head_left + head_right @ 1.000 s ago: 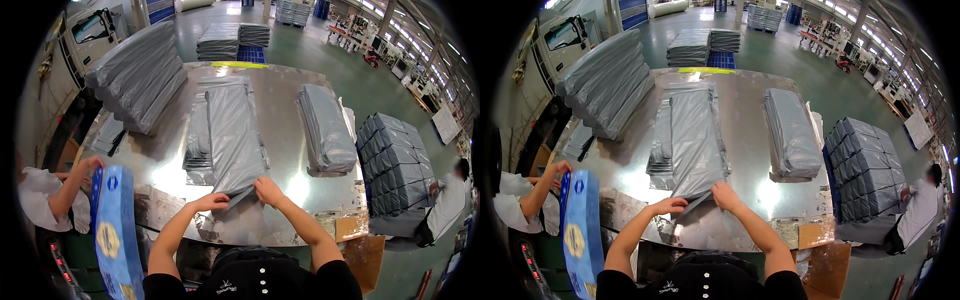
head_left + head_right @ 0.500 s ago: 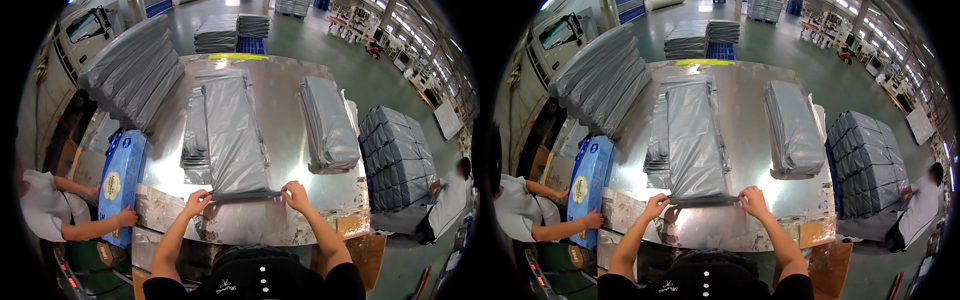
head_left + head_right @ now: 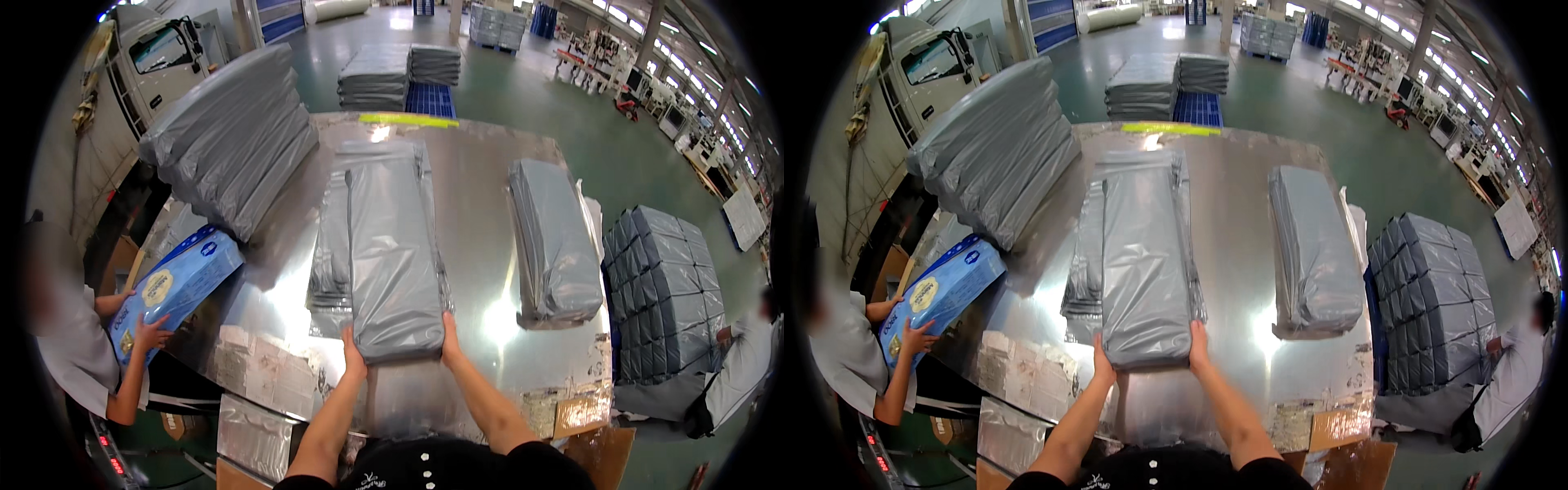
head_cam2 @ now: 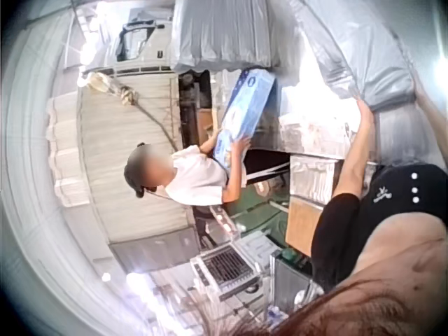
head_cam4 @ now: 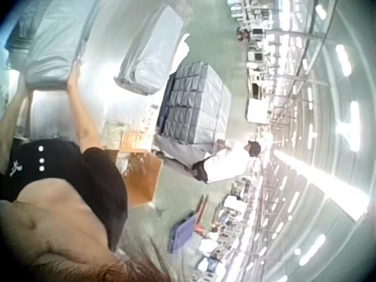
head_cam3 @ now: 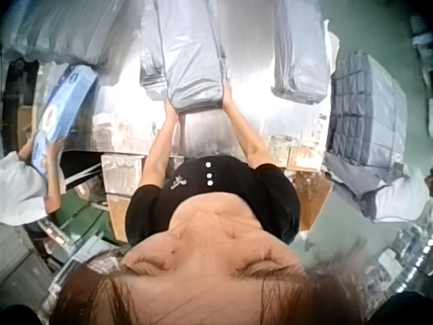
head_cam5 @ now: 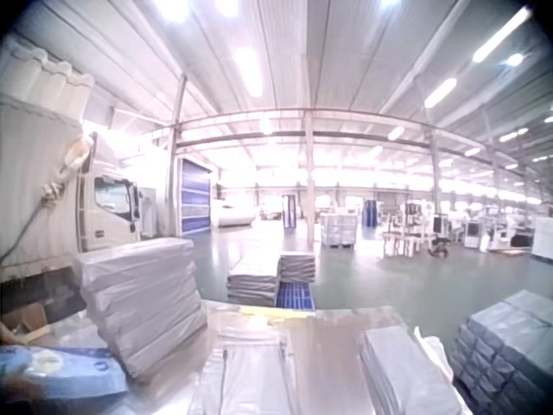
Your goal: The person places blue tissue paper packs into gray shipping bags on a metal table, folds the bags closed, and stacks them. A coworker assists by handling additional packs and bags. The process is repeated continuously throughout the clip.
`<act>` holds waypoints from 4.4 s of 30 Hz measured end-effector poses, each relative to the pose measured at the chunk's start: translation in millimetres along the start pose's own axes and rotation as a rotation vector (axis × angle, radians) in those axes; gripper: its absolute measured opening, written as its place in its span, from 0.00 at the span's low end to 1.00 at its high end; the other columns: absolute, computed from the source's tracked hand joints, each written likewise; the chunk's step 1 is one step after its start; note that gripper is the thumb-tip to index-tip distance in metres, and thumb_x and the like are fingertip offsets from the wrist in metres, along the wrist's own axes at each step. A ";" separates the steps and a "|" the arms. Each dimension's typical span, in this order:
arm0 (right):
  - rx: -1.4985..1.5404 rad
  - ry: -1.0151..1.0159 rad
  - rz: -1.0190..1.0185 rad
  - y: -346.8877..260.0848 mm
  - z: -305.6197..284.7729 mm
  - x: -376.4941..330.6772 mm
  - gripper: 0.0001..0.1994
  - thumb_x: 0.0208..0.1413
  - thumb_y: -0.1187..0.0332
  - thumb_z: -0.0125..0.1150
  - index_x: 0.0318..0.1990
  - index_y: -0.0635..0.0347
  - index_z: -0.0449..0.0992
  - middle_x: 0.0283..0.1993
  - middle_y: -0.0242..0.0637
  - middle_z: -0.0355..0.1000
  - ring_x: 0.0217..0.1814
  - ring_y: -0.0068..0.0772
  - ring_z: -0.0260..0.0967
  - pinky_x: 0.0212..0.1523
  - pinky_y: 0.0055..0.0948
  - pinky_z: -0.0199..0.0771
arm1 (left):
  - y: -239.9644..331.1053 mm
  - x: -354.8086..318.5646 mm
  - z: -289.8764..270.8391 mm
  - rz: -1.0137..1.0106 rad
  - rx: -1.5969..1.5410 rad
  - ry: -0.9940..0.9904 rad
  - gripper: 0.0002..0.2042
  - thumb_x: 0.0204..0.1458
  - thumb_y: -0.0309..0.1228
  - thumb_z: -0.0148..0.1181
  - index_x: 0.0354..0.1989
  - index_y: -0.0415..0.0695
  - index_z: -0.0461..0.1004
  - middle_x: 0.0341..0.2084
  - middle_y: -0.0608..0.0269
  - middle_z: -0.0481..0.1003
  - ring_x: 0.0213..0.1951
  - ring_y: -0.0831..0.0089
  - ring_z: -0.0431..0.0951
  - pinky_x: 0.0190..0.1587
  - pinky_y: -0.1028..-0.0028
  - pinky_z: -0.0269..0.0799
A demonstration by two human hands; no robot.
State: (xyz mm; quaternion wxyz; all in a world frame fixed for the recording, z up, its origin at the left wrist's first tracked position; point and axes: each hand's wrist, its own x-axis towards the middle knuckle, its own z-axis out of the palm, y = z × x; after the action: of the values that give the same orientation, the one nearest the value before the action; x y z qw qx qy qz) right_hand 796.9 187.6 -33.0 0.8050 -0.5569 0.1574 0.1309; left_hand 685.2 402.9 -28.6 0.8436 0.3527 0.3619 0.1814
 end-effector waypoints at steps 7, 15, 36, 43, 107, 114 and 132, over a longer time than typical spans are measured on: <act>0.173 -0.316 0.095 -155.5 22.3 -50.9 0.17 0.51 0.59 0.58 0.46 0.56 0.71 0.45 0.35 0.70 0.49 0.34 0.67 0.52 0.35 0.67 | 71.7 -68.4 124.5 0.370 0.018 0.000 0.19 0.62 0.42 0.46 0.54 0.40 0.66 0.49 0.65 0.66 0.53 0.74 0.63 0.58 0.73 0.55; 0.221 0.010 -0.378 -290.0 -75.8 -89.4 0.29 0.46 0.64 0.56 0.60 0.60 0.64 0.46 0.34 0.69 0.53 0.29 0.63 0.58 0.29 0.60 | 40.7 -160.3 272.2 0.325 -0.033 -0.200 0.21 0.64 0.39 0.43 0.56 0.33 0.64 0.51 0.59 0.67 0.55 0.74 0.62 0.60 0.74 0.53; -0.102 0.852 -0.531 -312.5 -375.6 127.5 0.23 0.56 0.51 0.51 0.35 0.68 0.74 0.37 0.45 0.74 0.40 0.47 0.71 0.44 0.40 0.67 | -175.8 -92.1 413.3 0.182 0.786 -1.045 0.23 0.62 0.42 0.44 0.57 0.37 0.65 0.53 0.51 0.69 0.57 0.63 0.67 0.58 0.70 0.60; -1.473 0.970 -0.890 -112.5 -303.3 33.4 0.13 0.51 0.62 0.54 0.33 0.66 0.71 0.30 0.51 0.69 0.31 0.59 0.66 0.31 0.52 0.63 | -119.7 -79.7 204.9 -0.136 1.028 -0.856 0.13 0.58 0.41 0.52 0.35 0.45 0.77 0.26 0.66 0.76 0.28 0.81 0.73 0.30 0.75 0.68; -1.470 -0.778 -0.914 162.0 -21.3 -203.5 0.06 0.47 0.66 0.56 0.24 0.57 0.75 0.26 0.45 0.69 0.29 0.48 0.67 0.31 0.47 0.66 | 188.8 -738.5 -594.8 0.593 0.162 1.893 0.32 0.57 0.53 0.37 0.39 0.31 0.77 0.38 0.45 0.77 0.40 0.51 0.77 0.46 0.61 0.71; -1.486 -0.759 -0.834 137.8 -35.1 -215.9 0.07 0.48 0.65 0.56 0.26 0.56 0.76 0.27 0.45 0.71 0.34 0.47 0.69 0.35 0.46 0.68 | 269.2 -557.1 -450.4 0.833 0.012 1.622 0.20 0.56 0.35 0.46 0.41 0.26 0.73 0.45 0.48 0.75 0.44 0.59 0.73 0.50 0.63 0.68; 0.027 -0.912 0.659 -16.8 94.2 -88.5 0.30 0.64 0.45 0.40 0.61 0.61 0.65 0.58 0.40 0.67 0.56 0.30 0.67 0.59 0.28 0.64 | 100.8 -214.7 -163.4 0.684 0.965 0.522 0.18 0.52 0.35 0.57 0.46 0.36 0.66 0.40 0.48 0.70 0.40 0.59 0.70 0.44 0.65 0.66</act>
State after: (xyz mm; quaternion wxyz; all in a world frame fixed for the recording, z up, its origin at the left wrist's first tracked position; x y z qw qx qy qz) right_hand 732.5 267.1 47.8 0.7151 -0.3549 -0.0393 0.6009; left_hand 415.1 427.3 68.3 0.3690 0.7319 0.4634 0.3368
